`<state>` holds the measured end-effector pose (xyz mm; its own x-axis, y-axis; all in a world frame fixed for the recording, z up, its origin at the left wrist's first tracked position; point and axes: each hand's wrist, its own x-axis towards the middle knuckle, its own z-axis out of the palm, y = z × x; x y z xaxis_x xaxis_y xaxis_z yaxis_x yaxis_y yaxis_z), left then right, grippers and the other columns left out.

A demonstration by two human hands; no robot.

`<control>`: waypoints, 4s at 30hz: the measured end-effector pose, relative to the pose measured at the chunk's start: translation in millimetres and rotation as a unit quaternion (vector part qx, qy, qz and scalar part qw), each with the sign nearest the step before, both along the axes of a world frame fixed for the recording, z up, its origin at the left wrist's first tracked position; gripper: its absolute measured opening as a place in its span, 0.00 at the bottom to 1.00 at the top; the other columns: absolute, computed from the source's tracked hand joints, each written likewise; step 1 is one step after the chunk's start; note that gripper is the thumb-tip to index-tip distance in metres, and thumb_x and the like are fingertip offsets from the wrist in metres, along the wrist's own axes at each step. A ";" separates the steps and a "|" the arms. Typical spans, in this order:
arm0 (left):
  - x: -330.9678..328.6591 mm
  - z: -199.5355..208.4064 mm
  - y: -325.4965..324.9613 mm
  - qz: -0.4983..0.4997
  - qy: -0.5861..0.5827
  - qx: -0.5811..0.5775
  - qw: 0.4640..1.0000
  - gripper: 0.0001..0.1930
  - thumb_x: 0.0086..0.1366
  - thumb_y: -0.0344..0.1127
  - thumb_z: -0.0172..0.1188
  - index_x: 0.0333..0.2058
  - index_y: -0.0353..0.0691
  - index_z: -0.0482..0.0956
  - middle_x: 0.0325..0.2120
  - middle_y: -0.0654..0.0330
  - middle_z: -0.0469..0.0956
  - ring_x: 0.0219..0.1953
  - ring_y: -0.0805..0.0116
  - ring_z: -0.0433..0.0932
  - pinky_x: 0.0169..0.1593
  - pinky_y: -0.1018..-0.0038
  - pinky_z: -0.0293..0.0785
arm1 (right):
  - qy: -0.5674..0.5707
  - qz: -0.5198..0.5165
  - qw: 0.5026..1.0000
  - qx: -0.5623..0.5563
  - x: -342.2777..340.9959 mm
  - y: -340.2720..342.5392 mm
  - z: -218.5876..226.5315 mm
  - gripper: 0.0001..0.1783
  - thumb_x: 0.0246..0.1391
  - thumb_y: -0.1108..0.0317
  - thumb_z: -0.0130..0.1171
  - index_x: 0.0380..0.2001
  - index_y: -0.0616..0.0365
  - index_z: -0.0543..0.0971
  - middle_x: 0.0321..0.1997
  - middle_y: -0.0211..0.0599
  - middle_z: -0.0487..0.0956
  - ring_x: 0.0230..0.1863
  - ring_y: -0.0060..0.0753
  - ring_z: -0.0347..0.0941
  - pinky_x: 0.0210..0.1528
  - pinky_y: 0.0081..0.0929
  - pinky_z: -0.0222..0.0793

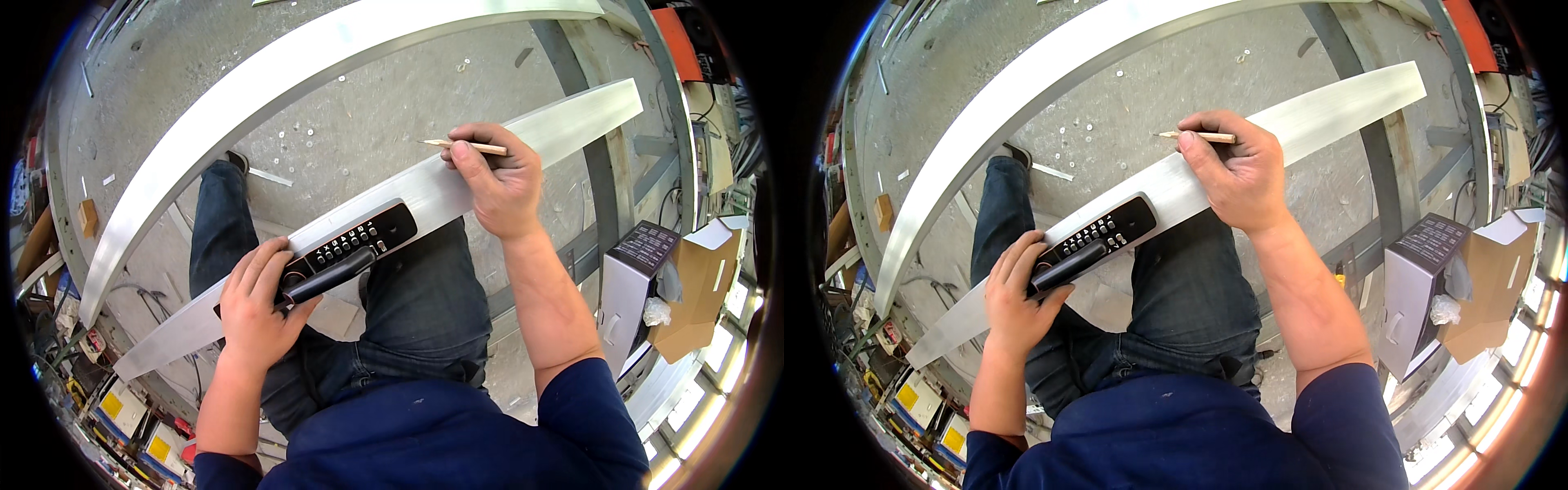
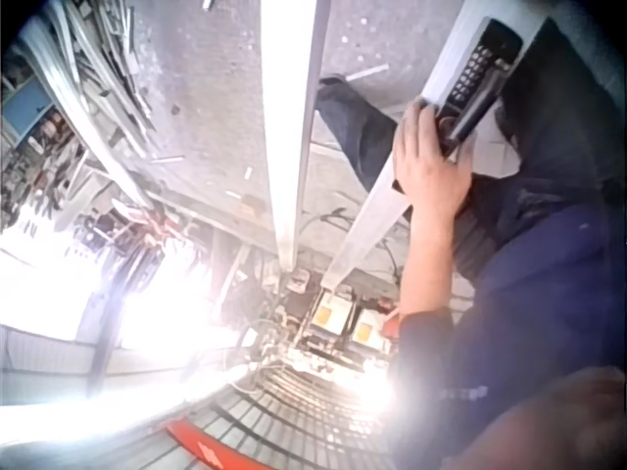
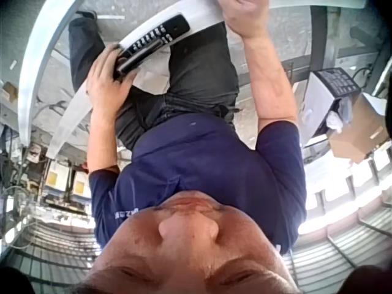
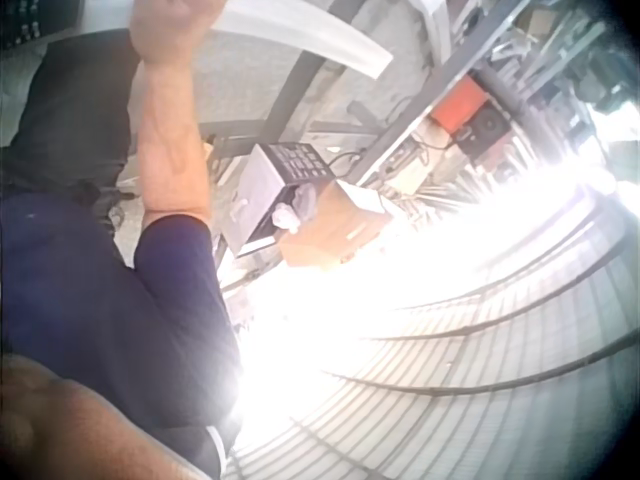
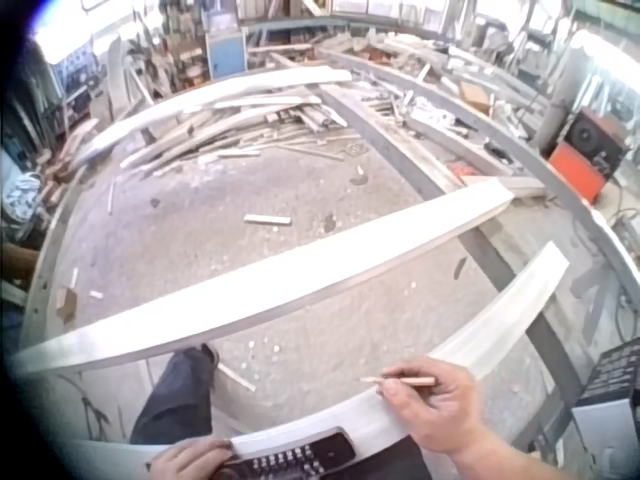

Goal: The person measures and marks a long white metal bar using a tape measure, pencil, and a digital door lock as a template. They align the lock on the bar, mark hole locations, and use a metal square to draw perpendicular lines.

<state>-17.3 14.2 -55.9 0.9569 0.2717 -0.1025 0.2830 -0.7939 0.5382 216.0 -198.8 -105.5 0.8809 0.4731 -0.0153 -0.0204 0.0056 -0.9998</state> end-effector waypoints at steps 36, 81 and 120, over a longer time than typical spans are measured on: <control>-266.9 -49.8 90.2 0.438 -0.103 -0.036 0.892 0.19 0.72 0.37 0.66 0.52 0.27 0.77 0.45 0.56 0.82 0.45 0.68 0.77 0.53 0.71 0.72 | -0.221 0.136 0.955 -0.146 -39.3 1.6 8.3 0.01 0.48 0.77 0.65 0.26 0.62 0.82 0.21 0.31 0.79 0.22 0.19 0.72 0.26 0.20 0.66; -239.6 -39.8 77.8 0.420 -0.155 -0.028 0.894 0.19 0.69 0.38 0.68 0.51 0.29 0.78 0.42 0.56 0.80 0.42 0.64 0.77 0.51 0.70 0.73 | 0.049 0.113 0.991 -0.056 -29.3 -6.7 5.8 0.07 0.63 0.71 0.63 0.36 0.65 0.84 0.30 0.32 0.84 0.29 0.19 0.76 0.31 0.20 0.72; -266.9 -32.0 -46.6 0.094 -0.055 -0.008 0.994 0.27 0.46 0.36 0.76 0.46 0.36 0.80 0.49 0.53 0.79 0.57 0.51 0.76 0.66 0.57 0.69 | -0.070 0.276 0.949 -0.137 -206.3 143.8 13.8 0.08 0.61 0.71 0.63 0.38 0.65 0.84 0.29 0.35 0.85 0.30 0.19 0.77 0.33 0.21 0.72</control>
<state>-284.2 -32.4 -87.9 0.8955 0.4451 -0.0065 0.3639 -0.7236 0.5865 9.6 -55.0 -91.7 0.5032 0.8577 -0.1054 0.1891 -0.2283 -0.9551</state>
